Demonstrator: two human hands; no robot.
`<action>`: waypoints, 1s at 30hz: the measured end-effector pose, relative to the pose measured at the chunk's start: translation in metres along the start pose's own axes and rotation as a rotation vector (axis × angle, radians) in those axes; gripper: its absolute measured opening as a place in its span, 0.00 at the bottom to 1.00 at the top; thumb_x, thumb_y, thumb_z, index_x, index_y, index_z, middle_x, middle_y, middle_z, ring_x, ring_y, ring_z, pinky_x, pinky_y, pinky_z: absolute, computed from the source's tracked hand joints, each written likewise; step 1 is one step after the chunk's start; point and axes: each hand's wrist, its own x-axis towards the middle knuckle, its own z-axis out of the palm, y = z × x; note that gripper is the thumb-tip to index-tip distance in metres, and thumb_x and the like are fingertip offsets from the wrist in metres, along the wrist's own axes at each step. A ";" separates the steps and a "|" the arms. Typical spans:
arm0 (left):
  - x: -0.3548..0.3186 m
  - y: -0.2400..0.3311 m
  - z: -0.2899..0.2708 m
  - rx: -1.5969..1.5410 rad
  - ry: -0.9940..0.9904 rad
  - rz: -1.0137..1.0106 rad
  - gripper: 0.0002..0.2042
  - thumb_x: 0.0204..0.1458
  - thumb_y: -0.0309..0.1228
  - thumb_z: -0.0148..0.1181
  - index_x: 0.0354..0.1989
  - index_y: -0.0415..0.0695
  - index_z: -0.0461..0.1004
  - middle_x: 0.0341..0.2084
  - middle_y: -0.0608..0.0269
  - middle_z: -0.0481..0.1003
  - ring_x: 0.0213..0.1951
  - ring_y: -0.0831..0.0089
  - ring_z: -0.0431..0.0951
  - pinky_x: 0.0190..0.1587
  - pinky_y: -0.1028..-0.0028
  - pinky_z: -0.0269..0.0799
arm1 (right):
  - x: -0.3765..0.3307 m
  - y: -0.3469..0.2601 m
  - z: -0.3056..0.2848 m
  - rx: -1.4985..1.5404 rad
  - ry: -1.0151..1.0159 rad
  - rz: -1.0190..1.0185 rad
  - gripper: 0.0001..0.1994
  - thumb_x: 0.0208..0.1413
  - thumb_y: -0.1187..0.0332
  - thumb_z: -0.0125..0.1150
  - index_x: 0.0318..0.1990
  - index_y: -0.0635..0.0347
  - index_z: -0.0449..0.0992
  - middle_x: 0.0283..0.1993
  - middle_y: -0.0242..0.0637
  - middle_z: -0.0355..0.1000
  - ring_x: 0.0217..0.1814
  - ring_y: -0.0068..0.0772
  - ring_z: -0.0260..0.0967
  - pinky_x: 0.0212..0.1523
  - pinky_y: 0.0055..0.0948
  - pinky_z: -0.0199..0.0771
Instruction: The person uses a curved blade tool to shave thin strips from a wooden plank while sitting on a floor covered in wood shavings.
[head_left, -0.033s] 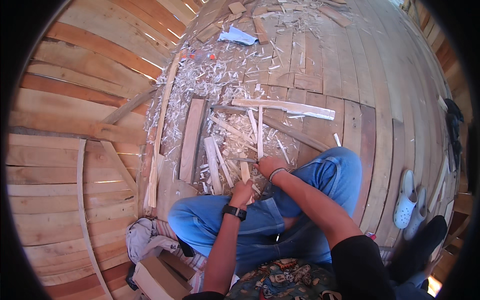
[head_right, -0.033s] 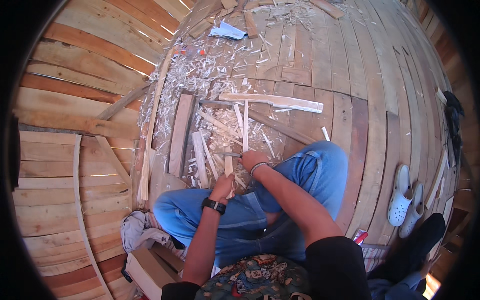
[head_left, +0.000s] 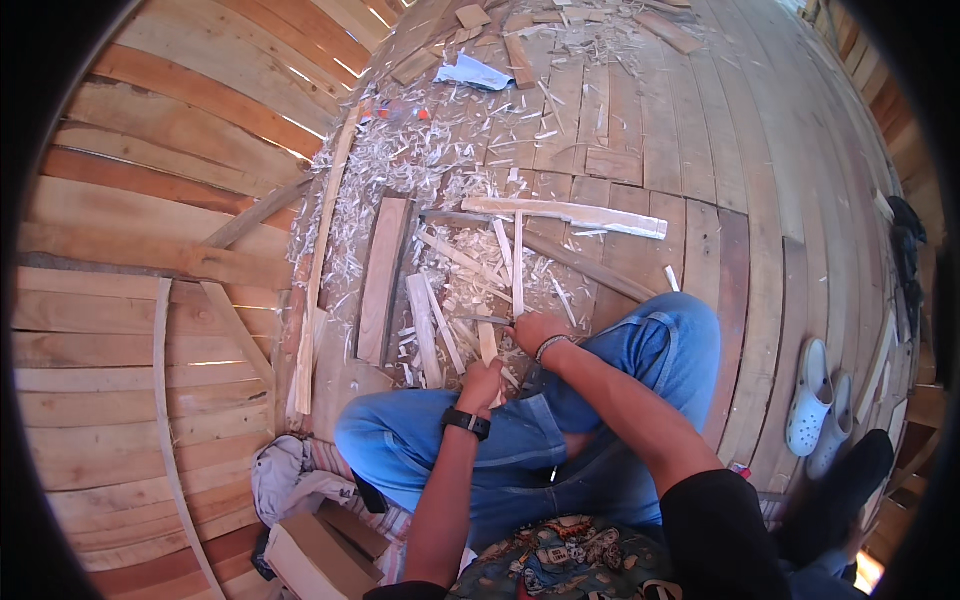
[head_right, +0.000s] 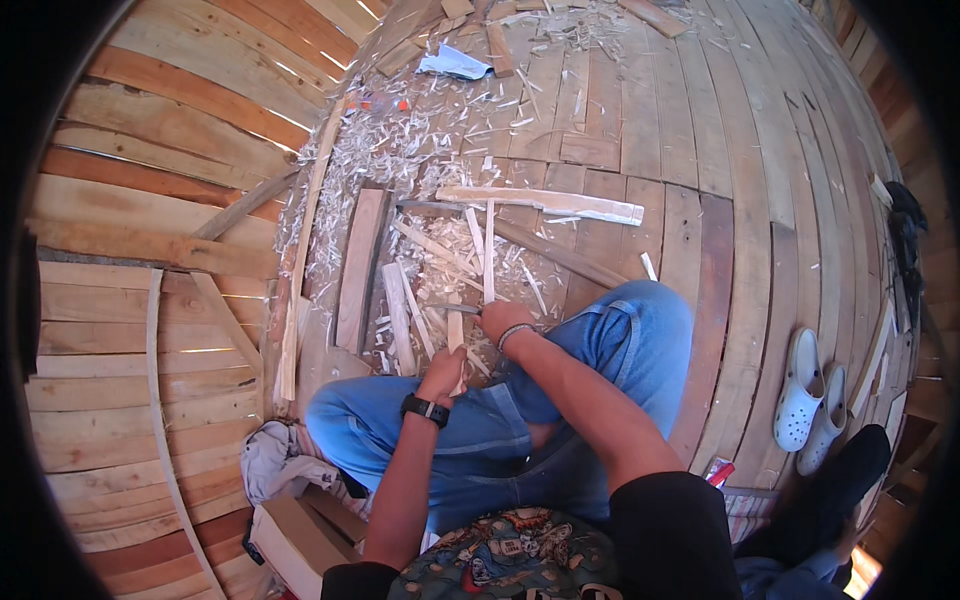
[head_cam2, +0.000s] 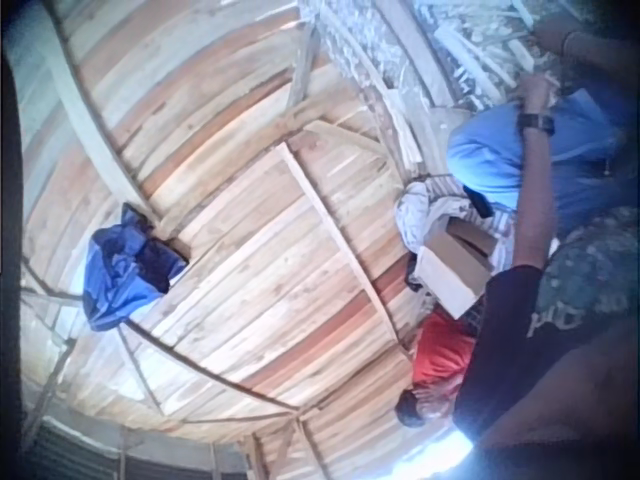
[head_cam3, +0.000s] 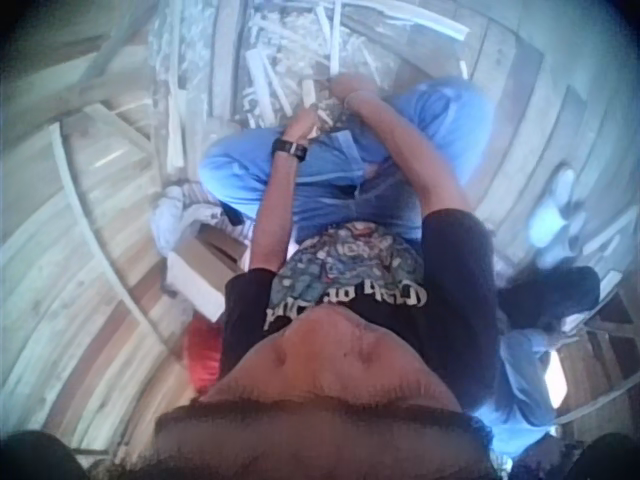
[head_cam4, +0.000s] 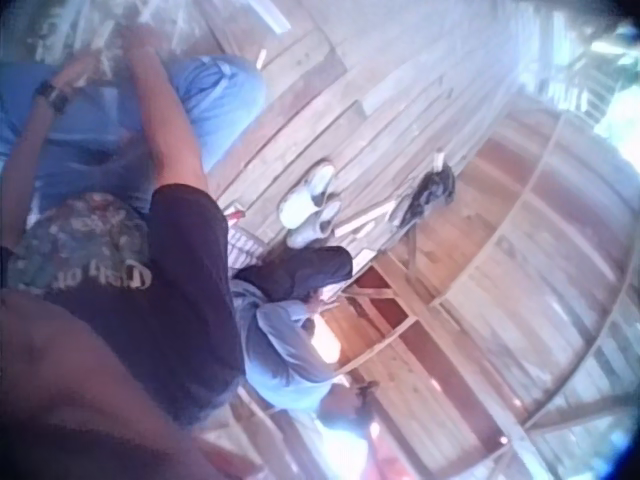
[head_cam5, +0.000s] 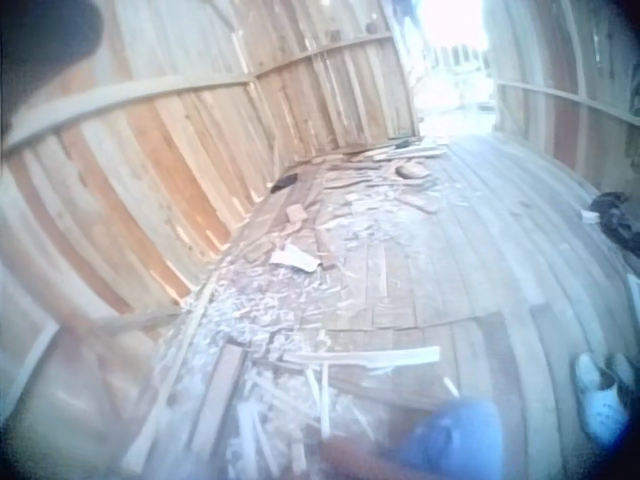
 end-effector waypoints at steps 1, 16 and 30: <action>0.001 -0.001 0.002 0.005 0.015 -0.004 0.13 0.59 0.37 0.45 0.30 0.40 0.67 0.12 0.66 0.65 0.09 0.76 0.62 0.09 0.76 0.59 | 0.002 0.000 0.001 0.007 -0.007 0.004 0.24 0.58 0.47 0.46 0.35 0.60 0.79 0.35 0.47 0.76 0.40 0.48 0.75 0.39 0.43 0.75; -0.008 0.007 0.009 0.038 0.033 0.056 0.14 0.59 0.37 0.45 0.32 0.35 0.68 0.11 0.62 0.67 0.08 0.71 0.65 0.10 0.71 0.60 | -0.013 0.015 0.010 -0.052 0.017 0.120 0.23 0.59 0.49 0.46 0.36 0.61 0.78 0.39 0.46 0.76 0.42 0.46 0.75 0.41 0.41 0.75; 0.003 -0.004 0.002 -0.031 0.027 0.062 0.15 0.58 0.36 0.46 0.32 0.34 0.69 0.11 0.62 0.66 0.08 0.71 0.66 0.10 0.72 0.60 | -0.038 0.005 0.002 -0.067 0.031 -0.077 0.22 0.62 0.53 0.41 0.38 0.66 0.73 0.36 0.54 0.74 0.39 0.54 0.73 0.40 0.46 0.73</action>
